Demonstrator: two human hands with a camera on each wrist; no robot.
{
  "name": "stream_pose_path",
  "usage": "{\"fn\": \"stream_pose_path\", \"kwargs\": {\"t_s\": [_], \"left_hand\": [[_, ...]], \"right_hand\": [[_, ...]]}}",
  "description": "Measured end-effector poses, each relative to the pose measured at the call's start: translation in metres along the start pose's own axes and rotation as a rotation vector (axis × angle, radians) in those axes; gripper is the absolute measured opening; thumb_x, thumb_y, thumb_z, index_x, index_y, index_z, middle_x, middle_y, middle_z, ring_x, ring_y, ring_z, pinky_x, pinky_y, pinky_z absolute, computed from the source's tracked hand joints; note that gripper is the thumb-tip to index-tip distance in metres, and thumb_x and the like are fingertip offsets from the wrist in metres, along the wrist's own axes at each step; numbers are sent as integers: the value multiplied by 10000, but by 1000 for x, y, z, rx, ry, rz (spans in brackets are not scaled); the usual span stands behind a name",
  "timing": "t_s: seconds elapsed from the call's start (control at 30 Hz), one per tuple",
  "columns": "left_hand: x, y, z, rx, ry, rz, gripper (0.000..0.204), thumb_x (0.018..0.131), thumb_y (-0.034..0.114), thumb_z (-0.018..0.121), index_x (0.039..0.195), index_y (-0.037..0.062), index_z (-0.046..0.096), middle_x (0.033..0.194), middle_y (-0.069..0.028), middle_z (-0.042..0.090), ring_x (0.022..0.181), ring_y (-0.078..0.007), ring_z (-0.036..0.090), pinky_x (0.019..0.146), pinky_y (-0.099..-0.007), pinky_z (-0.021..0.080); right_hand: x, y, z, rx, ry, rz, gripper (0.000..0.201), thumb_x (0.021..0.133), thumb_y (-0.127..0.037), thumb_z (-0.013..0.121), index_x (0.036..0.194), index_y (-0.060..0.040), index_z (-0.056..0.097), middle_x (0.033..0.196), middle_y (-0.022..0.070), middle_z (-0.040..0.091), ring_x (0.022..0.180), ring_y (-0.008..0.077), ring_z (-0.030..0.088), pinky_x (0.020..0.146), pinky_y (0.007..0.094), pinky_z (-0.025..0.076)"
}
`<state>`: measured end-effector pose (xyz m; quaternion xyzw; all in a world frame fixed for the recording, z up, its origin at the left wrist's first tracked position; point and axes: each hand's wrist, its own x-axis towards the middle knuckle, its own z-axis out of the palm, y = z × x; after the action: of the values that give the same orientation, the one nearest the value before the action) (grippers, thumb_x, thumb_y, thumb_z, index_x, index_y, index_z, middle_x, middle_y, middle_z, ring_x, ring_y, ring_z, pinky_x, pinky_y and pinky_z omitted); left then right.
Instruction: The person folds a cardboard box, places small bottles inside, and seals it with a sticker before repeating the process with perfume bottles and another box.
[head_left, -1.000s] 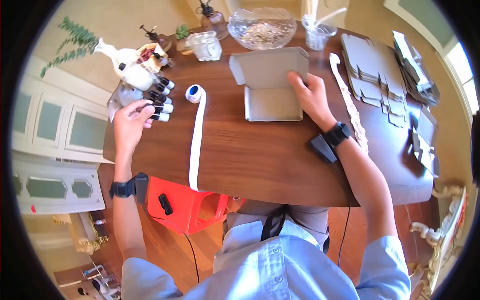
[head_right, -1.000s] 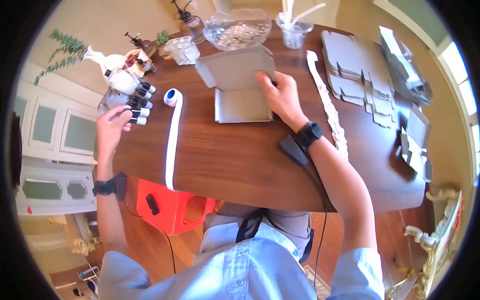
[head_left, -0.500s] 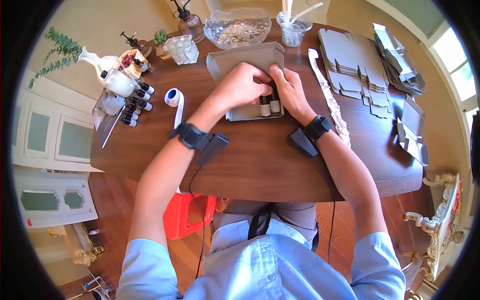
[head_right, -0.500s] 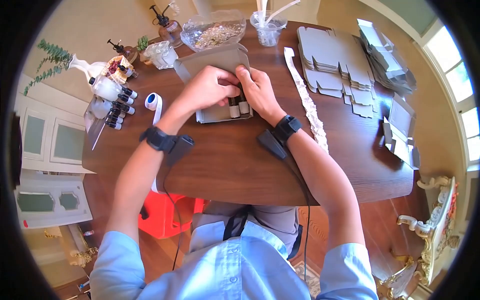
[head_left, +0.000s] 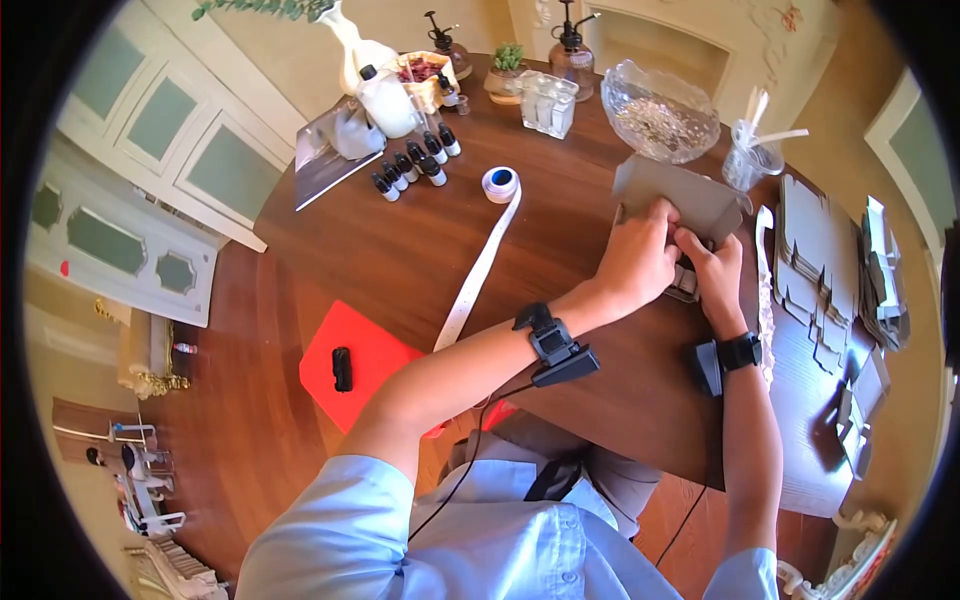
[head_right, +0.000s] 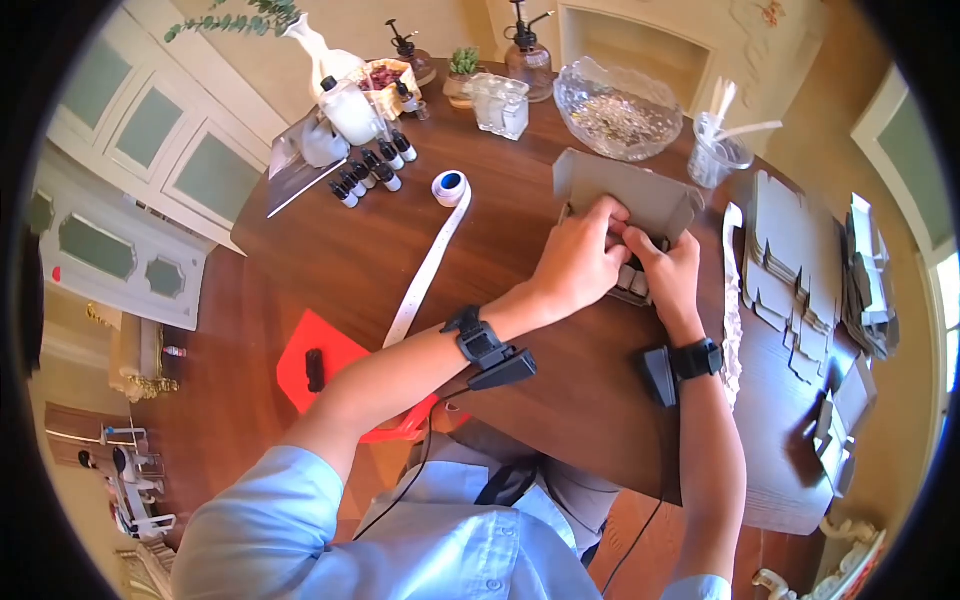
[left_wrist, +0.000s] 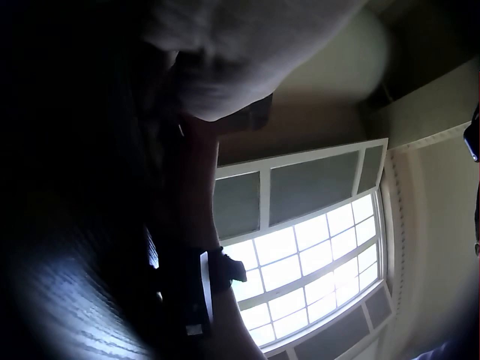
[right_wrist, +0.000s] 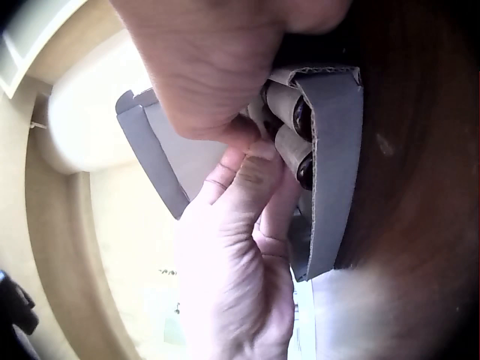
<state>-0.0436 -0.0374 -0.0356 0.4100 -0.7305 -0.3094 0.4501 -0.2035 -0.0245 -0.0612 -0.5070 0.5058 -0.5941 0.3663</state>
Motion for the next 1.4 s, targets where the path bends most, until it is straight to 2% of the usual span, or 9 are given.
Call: {"fn": "stream_pose_path", "kwargs": {"t_s": [0.17,0.33,0.4,0.47,0.53,0.73,1.1,1.33,1.4], "left_hand": [[-10,10,-23,30,-95,187,146,860,1,721,984,21,648,926,-123,694,809,-327,712,739,-421,579],[-3,36,-145,350,37,353,60,873,61,759,921,55,724,874,-100,718,756,-251,717,725,-373,582],[27,4,-206,306,41,122,89,882,122,783,951,72,757,899,-60,762,806,-196,739,745,-336,588],[59,9,-257,513,-27,-369,174,875,233,784,1004,117,790,997,-59,782,942,-236,746,812,-360,585],[86,-31,-290,806,-98,-288,306,857,235,826,1123,88,783,1050,-92,791,947,-210,749,857,-343,581],[116,-77,-296,974,-372,-359,371,834,277,835,1167,122,786,1141,-116,776,1059,-264,734,926,-397,563],[126,-92,-301,929,-348,-256,273,791,120,837,1060,80,815,987,-143,793,941,-288,758,875,-386,581],[146,-25,-310,811,-403,81,274,764,173,813,1012,58,818,925,-112,790,847,-248,750,802,-357,586],[141,1,-292,449,-489,-133,278,816,107,762,1061,-22,793,860,-85,772,762,-152,713,695,-306,563]], "right_hand": [[0,3,-5,-129,-32,23,181,883,-45,733,1046,32,725,959,42,755,867,113,665,789,299,536],[-1,1,-1,-78,5,66,204,879,-59,741,1059,35,724,969,30,743,882,110,650,809,295,522],[-1,4,-3,-96,-8,62,214,878,-70,747,1064,33,723,969,21,734,884,107,640,819,290,515],[0,4,-3,-106,-8,53,210,880,-72,746,1062,31,723,963,18,732,878,107,638,817,290,515],[-1,2,-3,-119,-9,42,207,882,-73,745,1061,29,723,957,15,729,872,106,635,814,290,515],[-1,2,-3,-97,-15,70,198,879,-70,743,1050,29,723,941,12,730,859,105,633,807,291,516],[-2,0,-2,-110,0,27,194,874,-77,738,1030,37,719,926,26,730,845,118,639,798,299,518],[-1,-9,4,-117,-12,-8,194,874,-83,734,1035,25,718,907,29,730,805,127,646,747,312,535],[-1,-11,2,-185,-17,46,185,878,-94,743,1021,19,713,880,28,724,752,132,641,696,334,542]]}}
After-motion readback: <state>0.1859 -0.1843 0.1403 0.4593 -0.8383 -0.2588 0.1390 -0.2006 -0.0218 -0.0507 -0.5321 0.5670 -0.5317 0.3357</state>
